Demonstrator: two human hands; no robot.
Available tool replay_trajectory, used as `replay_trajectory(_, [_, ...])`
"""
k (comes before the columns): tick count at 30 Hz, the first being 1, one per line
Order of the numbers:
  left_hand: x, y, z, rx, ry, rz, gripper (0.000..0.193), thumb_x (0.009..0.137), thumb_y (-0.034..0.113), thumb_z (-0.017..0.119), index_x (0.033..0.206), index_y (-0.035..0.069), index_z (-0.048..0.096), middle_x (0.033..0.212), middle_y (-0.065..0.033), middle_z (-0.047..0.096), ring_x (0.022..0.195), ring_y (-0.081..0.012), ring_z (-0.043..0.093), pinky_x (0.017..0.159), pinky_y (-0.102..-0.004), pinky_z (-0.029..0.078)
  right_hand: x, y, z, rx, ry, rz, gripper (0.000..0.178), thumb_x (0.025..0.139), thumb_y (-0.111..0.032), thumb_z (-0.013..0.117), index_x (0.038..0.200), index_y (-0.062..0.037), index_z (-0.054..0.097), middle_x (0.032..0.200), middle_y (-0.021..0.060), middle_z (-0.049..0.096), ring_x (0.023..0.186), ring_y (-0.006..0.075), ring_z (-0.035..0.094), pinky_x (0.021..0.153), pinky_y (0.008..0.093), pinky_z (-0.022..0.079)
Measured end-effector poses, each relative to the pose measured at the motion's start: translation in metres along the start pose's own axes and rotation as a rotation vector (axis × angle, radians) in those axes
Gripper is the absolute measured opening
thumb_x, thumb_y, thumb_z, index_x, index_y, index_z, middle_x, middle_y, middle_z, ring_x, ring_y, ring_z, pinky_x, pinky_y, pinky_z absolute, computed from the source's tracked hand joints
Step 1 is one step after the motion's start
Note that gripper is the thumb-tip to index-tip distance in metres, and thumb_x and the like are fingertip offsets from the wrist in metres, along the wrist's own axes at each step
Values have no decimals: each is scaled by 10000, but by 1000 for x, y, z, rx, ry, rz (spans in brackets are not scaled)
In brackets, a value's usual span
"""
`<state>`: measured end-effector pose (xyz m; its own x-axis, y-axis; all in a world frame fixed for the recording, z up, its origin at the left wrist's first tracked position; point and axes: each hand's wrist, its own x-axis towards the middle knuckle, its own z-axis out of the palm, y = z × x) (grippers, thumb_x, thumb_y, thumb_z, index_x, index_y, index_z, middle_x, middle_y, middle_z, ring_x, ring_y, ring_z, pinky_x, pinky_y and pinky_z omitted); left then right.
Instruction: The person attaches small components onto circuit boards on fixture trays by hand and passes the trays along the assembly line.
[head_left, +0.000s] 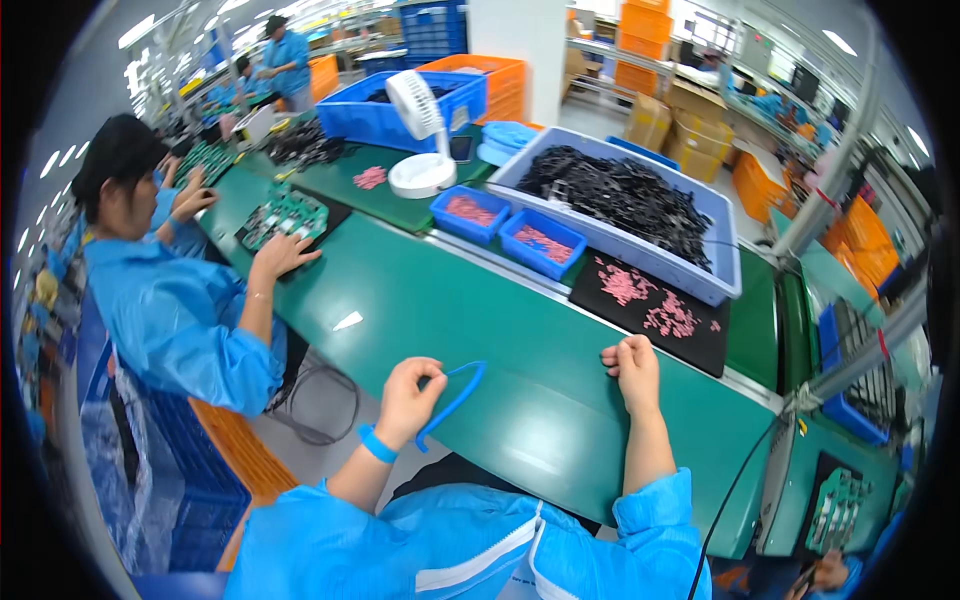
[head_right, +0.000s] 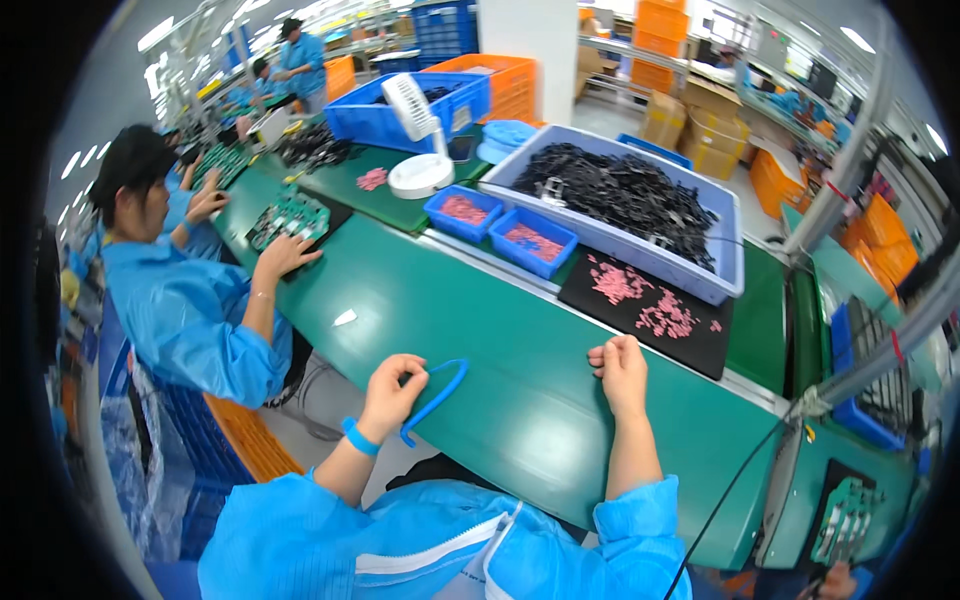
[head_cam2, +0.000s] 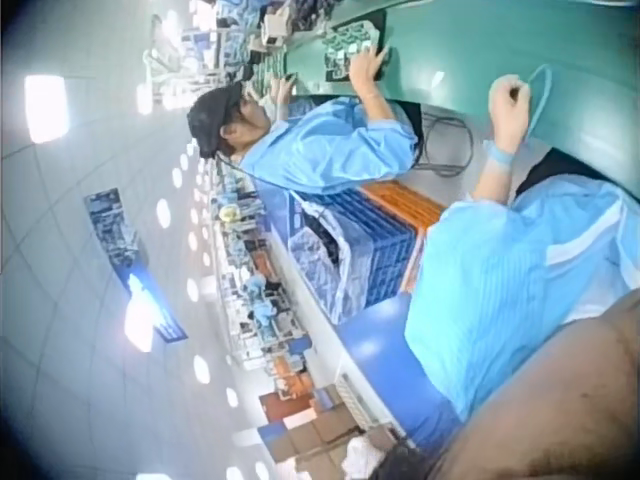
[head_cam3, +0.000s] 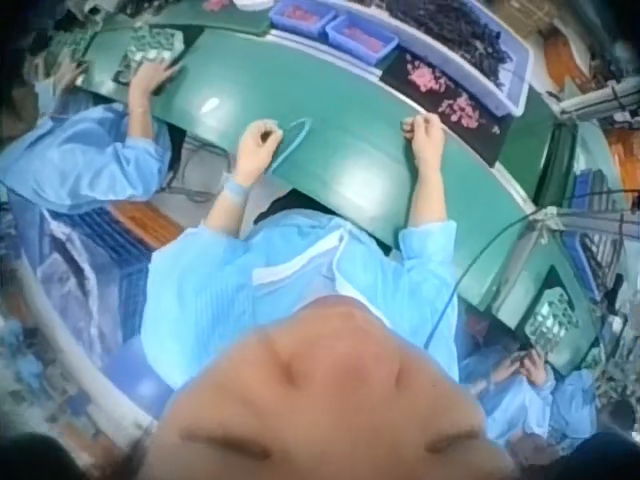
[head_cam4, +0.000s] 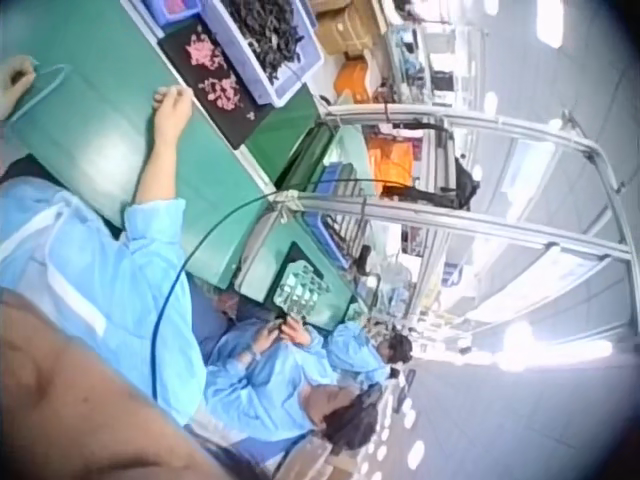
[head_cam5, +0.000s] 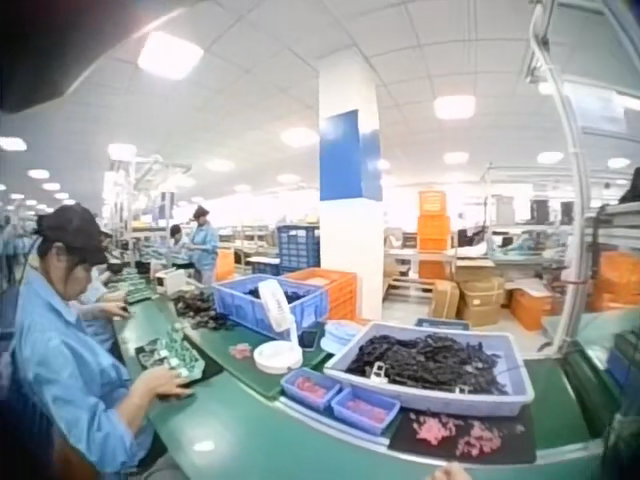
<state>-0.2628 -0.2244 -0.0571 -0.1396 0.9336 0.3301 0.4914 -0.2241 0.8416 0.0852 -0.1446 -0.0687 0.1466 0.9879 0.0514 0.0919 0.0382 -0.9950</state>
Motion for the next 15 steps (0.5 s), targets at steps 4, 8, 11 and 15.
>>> replay_trajectory(4, [-33, 35, 7, 6, -173, 130, 75, 787, 99, 656, 818, 60, 600, 981, -123, 652, 916, -299, 620, 783, -374, 498, 0, 9, -10, 55, 12, -4, 89, 985, -130, 460, 940, -56, 481, 821, 82, 649, 692, 116, 600, 589, 230, 481])
replay_trajectory(8, [-64, 54, 18, -194, -365, 39, 70, 846, 102, 622, 867, 46, 586, 951, -104, 637, 878, -264, 620, 741, -345, 502, 2, 9, -9, 31, -14, -32, 88, 982, -131, 473, 939, -55, 477, 824, 84, 640, 682, 111, 590, 569, 218, 461])
replay_trajectory(11, [-69, 54, 23, -231, -318, 53, 86, 873, 115, 600, 878, 33, 575, 920, -91, 626, 860, -267, 615, 719, -362, 499, 5, 14, -6, 21, -48, -67, 89, 982, -134, 474, 945, -52, 479, 827, 83, 634, 691, 112, 585, 576, 219, 457])
replay_trajectory(15, [-49, 44, 29, -93, -201, 102, 95, 865, 126, 605, 870, 37, 575, 883, -103, 609, 840, -281, 606, 705, -378, 491, 12, 26, -25, 25, -41, -57, 143, 976, -198, 506, 989, -59, 479, 848, 61, 625, 713, 97, 575, 577, 194, 441])
